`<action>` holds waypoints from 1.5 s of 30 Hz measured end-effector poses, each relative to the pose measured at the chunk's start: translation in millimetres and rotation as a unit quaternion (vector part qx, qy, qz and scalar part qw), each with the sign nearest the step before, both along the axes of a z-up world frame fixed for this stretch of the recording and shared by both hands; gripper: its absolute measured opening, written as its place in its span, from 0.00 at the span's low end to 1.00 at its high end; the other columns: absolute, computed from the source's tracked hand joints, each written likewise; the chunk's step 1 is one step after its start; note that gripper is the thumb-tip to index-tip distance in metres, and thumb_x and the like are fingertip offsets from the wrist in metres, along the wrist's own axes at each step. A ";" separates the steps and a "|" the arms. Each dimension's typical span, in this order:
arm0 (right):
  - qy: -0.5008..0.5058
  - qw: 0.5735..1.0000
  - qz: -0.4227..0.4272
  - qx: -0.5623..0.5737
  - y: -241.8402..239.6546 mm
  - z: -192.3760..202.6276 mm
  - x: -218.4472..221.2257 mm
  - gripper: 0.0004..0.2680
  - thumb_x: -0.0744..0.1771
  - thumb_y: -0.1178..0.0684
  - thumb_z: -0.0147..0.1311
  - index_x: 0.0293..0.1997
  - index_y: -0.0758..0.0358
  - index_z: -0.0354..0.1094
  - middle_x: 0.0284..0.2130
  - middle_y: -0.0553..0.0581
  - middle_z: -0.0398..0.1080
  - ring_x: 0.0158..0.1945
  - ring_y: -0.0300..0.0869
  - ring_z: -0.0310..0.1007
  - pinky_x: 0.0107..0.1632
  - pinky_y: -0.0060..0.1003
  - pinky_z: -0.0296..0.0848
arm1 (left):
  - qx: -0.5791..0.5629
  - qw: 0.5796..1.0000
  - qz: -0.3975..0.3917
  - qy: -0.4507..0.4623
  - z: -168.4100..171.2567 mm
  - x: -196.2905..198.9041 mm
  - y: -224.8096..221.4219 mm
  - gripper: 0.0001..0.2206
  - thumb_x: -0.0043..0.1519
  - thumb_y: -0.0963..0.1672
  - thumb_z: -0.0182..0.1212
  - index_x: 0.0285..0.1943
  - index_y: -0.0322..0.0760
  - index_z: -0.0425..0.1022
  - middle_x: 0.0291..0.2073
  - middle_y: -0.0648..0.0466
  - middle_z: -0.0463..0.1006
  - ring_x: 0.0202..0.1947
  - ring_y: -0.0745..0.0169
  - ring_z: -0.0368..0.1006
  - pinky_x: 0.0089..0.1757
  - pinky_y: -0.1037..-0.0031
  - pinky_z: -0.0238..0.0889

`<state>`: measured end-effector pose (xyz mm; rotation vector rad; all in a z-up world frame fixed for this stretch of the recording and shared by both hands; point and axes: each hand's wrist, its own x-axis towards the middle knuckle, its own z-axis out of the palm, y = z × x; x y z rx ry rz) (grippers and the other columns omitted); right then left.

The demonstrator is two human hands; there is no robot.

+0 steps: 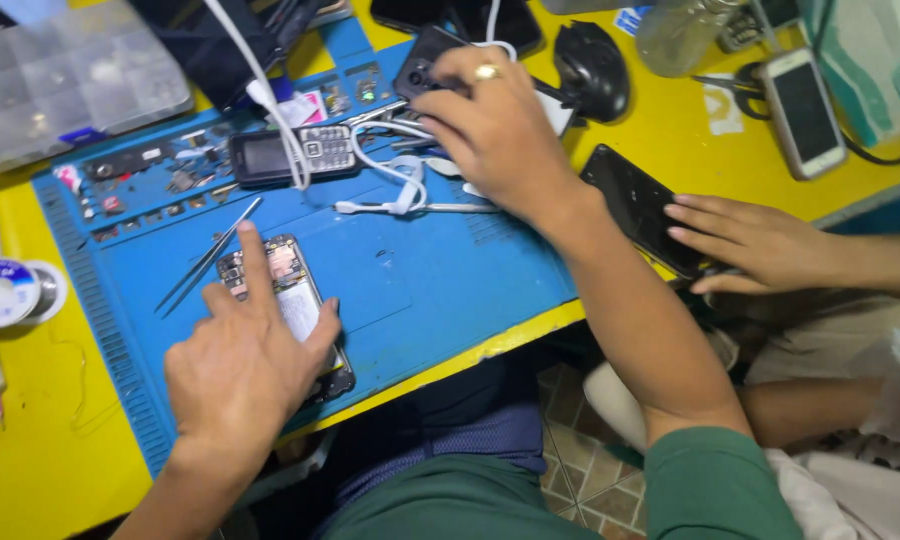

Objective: The person repairs a disassembled smartphone on a blue mat. They use a screwdriver to tighten screws near the battery and a metal spudger to adjust internal components. The person also connects a white charging cable to the phone to test it.

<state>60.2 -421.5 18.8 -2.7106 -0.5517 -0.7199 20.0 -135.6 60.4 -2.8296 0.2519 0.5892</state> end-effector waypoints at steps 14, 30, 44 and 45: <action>0.073 0.994 -0.071 0.037 -8.9 0.6 -110.0 0.05 0.68 0.63 0.61 0.48 0.70 0.77 0.38 0.63 0.72 0.43 0.50 0.67 0.47 0.43 0.66 | -0.140 0.969 -0.194 -0.056 -9.1 -5.7 16.3 0.52 0.48 0.63 0.60 0.83 0.46 0.46 0.41 0.46 0.70 0.35 0.43 0.74 0.32 0.55 0.72; 0.066 0.997 -0.020 0.020 -10.5 16.5 -68.8 0.03 0.69 0.63 0.60 0.46 0.66 0.77 0.36 0.60 0.72 0.41 0.51 0.70 0.48 0.45 0.69 | -0.364 0.796 -0.433 -0.215 -60.1 -25.1 -111.5 0.34 0.43 0.60 0.74 0.54 0.46 0.70 0.34 0.51 0.74 0.34 0.51 0.69 0.42 0.61 0.57; 0.135 0.968 0.173 0.118 22.3 26.5 -58.4 0.08 0.69 0.67 0.47 0.51 0.68 0.68 0.45 0.64 0.70 0.49 0.55 0.71 0.52 0.45 0.71 | -0.428 0.815 -0.302 -0.249 -43.0 26.7 -24.6 0.09 0.67 0.43 0.60 0.54 0.36 0.74 0.42 0.46 0.69 0.33 0.47 0.69 0.32 0.60 0.60; 0.135 0.962 0.185 0.152 21.6 30.0 -64.9 0.07 0.70 0.67 0.47 0.51 0.68 0.68 0.45 0.64 0.70 0.49 0.54 0.72 0.53 0.44 0.72 | -0.459 0.797 -0.305 -0.247 -37.7 25.3 -24.5 0.05 0.69 0.42 0.59 0.48 0.35 0.74 0.40 0.46 0.69 0.33 0.47 0.68 0.32 0.60 0.60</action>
